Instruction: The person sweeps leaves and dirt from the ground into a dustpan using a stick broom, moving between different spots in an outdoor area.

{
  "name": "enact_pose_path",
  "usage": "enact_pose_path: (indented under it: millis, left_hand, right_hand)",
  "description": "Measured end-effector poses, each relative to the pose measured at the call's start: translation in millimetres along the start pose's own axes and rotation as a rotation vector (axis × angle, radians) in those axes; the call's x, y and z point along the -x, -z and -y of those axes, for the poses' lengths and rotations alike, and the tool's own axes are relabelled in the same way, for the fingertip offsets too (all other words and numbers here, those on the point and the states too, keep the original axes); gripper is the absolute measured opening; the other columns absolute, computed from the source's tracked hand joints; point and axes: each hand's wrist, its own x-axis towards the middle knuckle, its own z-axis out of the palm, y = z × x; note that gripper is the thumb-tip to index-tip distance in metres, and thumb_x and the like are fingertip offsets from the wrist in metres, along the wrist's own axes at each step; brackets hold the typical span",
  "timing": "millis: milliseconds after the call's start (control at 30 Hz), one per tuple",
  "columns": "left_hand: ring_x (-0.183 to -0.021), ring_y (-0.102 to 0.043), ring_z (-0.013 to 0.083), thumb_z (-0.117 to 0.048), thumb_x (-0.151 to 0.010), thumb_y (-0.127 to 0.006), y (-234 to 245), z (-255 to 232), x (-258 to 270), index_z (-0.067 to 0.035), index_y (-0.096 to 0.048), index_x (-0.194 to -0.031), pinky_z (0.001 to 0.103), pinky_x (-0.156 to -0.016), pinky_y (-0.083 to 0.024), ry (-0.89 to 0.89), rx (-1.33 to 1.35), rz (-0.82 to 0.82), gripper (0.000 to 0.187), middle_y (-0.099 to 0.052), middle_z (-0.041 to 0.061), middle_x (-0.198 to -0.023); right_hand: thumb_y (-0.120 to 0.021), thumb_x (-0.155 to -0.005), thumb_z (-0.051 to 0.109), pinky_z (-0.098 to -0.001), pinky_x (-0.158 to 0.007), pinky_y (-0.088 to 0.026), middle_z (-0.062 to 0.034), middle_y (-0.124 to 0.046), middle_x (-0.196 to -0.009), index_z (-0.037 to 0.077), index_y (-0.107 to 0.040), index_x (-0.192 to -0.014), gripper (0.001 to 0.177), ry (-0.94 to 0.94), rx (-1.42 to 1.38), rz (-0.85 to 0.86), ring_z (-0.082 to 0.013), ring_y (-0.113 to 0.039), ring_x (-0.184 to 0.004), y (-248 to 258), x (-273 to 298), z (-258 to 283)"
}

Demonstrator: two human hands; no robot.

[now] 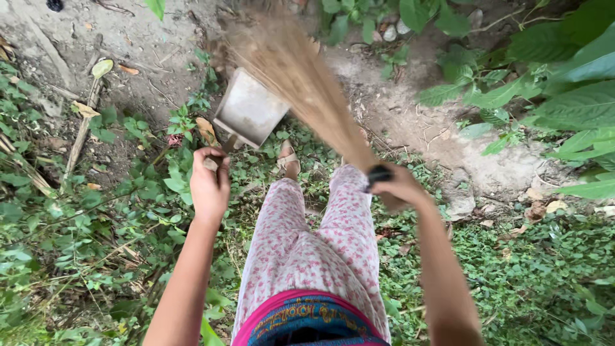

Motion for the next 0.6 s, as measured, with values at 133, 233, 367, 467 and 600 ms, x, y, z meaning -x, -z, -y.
enact_pose_path:
  millis: [133, 233, 367, 467, 600]
  left_hand:
    - [-0.098, -0.068, 0.0368, -0.008, -0.102, -0.066, 8.8, 18.2, -2.9, -0.004, -0.050, -0.116, 0.042, -0.089, -0.053, 0.046, 0.032, 0.022, 0.022, -0.068, 0.018, -0.107]
    - [-0.100, -0.068, 0.0382, -0.008, -0.102, -0.066, 7.2, 26.3, -1.1, -0.004, -0.050, -0.116, 0.043, -0.089, -0.052, 0.031, -0.019, 0.028, 0.022, -0.068, 0.018, -0.110]
    - [-0.105, -0.068, 0.0386, -0.008, -0.100, -0.067, 7.1, 27.3, 2.7, -0.005, -0.052, -0.114, 0.043, -0.089, -0.052, 0.009, -0.051, 0.038, 0.021, -0.069, 0.018, -0.115]
    - [-0.105, -0.069, 0.0345, -0.007, -0.101, -0.066, 9.3, 31.4, 4.7, -0.005, -0.050, -0.115, 0.040, -0.091, -0.053, 0.049, 0.005, 0.054, 0.021, -0.069, 0.016, -0.114]
    - [-0.109, -0.070, 0.0337, -0.005, -0.101, -0.065, 7.3, 32.8, 4.3, -0.005, -0.050, -0.115, 0.041, -0.094, -0.053, -0.020, 0.048, 0.031, 0.021, -0.069, 0.017, -0.117]
  right_hand:
    - [-0.090, -0.053, 0.029, -0.0405, -0.100, -0.052, -0.0120, -0.072, -0.114, 0.017, -0.057, -0.141, 0.094, -0.044, 0.198, -0.285, -0.0248, -0.069, -0.105, 58.9, -0.8, -30.0]
    - [-0.084, -0.057, 0.029, -0.0397, -0.093, -0.063, -0.0132, -0.078, -0.109, 0.010, -0.068, -0.131, 0.077, -0.291, 0.268, -0.316, -0.0273, -0.077, -0.098, 69.0, -91.3, -32.6]
    - [-0.095, -0.057, 0.032, -0.0402, -0.092, -0.058, -0.0181, -0.074, -0.113, 0.006, -0.066, -0.132, 0.084, -0.136, 0.506, -0.143, -0.0296, -0.071, -0.099, 53.8, -133.4, -40.4]
    - [-0.084, -0.051, 0.024, -0.0349, -0.090, -0.057, -0.0120, -0.077, -0.112, 0.023, -0.064, -0.137, 0.088, -0.102, 0.236, -0.202, -0.0252, -0.073, -0.097, 59.3, -67.4, -48.9]
    - [-0.091, -0.053, 0.029, -0.0370, -0.086, -0.059, -0.0159, -0.078, -0.108, 0.018, -0.070, -0.130, 0.081, -0.126, 0.473, -0.290, -0.0277, -0.075, -0.092, 112.5, 21.5, -61.9]
